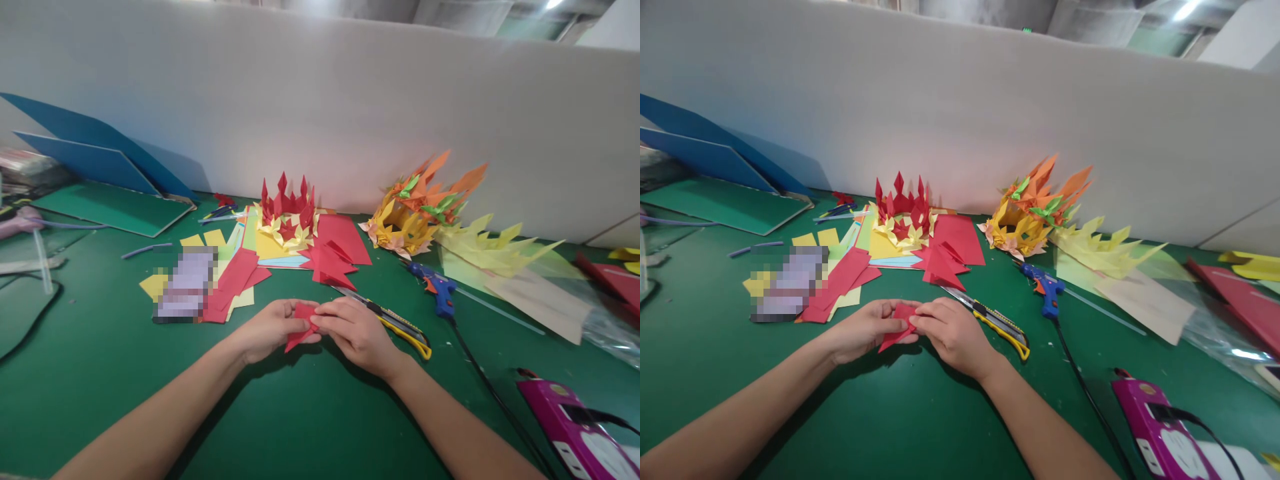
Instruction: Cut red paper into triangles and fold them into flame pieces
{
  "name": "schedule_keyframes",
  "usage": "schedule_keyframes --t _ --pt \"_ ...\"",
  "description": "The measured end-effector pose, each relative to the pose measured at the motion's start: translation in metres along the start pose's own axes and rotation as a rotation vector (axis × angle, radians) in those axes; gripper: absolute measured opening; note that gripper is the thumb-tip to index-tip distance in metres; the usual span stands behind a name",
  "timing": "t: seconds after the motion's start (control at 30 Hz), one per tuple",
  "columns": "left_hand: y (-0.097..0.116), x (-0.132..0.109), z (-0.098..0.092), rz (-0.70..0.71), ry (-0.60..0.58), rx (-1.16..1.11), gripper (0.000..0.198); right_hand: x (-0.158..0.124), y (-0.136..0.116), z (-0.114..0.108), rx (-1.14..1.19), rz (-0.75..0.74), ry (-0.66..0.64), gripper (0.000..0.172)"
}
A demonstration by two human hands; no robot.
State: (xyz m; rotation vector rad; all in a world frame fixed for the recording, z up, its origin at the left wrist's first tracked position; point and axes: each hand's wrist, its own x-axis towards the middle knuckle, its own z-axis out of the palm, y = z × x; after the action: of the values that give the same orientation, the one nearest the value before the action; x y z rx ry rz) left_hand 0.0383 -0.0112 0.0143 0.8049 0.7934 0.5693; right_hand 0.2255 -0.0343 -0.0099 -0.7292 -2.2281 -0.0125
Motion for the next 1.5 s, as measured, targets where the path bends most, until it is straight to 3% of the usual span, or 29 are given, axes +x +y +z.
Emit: schedule_keyframes --t 0.93,1.03,1.2,1.3,1.5 --pt "0.0 0.0 0.001 0.004 -0.032 0.015 0.027 0.002 -0.004 -0.004 0.042 0.038 -0.068 0.022" --pt "0.0 0.001 0.001 0.032 -0.041 0.048 0.027 0.004 -0.008 -0.003 0.147 0.153 0.033 0.02" --pt "-0.001 -0.001 0.006 0.098 -0.004 0.096 0.036 0.005 -0.01 0.008 0.394 0.552 0.239 0.01" --pt "-0.002 -0.001 0.009 0.087 0.039 0.124 0.043 0.004 -0.007 0.015 0.506 0.696 0.225 0.011" --pt "-0.004 -0.001 0.012 0.036 0.049 0.081 0.042 0.005 -0.007 0.017 0.75 0.805 0.186 0.019"
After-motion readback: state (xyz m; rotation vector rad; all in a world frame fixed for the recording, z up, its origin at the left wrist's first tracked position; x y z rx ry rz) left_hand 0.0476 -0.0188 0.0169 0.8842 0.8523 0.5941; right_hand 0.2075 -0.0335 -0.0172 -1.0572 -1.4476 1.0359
